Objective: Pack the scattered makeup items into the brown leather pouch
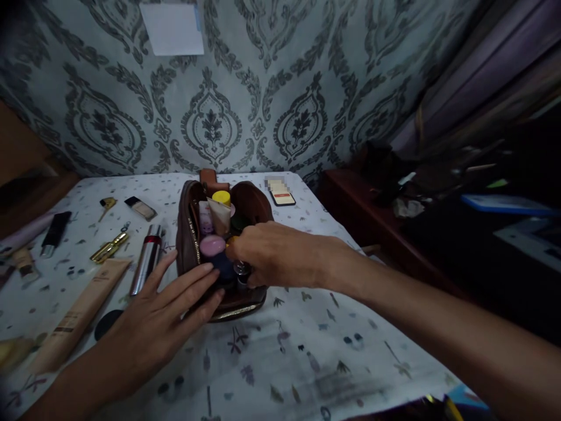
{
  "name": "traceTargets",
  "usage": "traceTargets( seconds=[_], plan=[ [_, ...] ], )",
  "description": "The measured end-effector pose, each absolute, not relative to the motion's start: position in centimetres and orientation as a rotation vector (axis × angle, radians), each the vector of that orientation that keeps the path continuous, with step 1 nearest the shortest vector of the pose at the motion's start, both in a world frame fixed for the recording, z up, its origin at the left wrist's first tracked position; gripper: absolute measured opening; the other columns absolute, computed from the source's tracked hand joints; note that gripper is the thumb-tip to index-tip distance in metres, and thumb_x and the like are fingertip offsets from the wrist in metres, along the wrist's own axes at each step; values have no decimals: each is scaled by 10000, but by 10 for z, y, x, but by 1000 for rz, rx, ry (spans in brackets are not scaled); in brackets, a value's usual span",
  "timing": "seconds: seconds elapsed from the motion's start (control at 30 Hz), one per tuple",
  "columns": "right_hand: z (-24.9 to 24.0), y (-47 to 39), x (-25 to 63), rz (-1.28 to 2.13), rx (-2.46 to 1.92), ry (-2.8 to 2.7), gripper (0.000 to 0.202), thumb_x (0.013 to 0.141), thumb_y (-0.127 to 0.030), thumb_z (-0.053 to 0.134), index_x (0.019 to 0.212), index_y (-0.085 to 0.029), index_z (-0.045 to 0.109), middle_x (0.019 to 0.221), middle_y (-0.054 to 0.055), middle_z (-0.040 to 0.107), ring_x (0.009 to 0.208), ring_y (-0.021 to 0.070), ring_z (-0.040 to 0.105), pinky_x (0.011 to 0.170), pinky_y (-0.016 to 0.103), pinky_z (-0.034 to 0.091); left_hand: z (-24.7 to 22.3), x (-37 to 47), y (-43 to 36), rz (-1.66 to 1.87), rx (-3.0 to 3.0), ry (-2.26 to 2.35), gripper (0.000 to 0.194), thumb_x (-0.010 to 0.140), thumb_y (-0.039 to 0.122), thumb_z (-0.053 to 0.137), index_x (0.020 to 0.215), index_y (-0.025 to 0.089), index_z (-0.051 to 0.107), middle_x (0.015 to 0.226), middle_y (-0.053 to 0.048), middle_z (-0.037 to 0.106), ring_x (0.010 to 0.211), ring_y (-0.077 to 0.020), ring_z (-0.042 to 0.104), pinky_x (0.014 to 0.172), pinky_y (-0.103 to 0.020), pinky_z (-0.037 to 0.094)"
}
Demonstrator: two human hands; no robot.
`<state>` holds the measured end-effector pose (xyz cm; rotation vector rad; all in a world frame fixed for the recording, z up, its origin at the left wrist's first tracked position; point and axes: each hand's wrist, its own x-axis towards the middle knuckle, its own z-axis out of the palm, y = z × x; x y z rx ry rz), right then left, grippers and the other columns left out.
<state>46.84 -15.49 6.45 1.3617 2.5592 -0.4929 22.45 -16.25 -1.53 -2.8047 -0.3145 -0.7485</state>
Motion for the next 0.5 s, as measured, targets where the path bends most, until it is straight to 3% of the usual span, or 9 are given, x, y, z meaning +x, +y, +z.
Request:
traceTargets(
  seconds=[0.23,0.5],
  plan=[
    [71,-161,468,-459,1394,2555,186,826,-148,695,1010,-159,666,906,34,675,823,176,609,675,267,348,-13,218,-169,-728,-2744,-314,354,983,30,385,1253,47,614,1391,-150,625,1406,-265,468,1259,-554,144],
    [73,-166,470,-393,1428,2607,206,822,-145,700,1026,-155,671,948,63,682,950,230,630,747,286,400,-18,213,-176,-773,-2711,-352,367,977,20,374,1239,72,625,1400,-136,621,1410,-263,463,1192,-511,362]
  ],
)
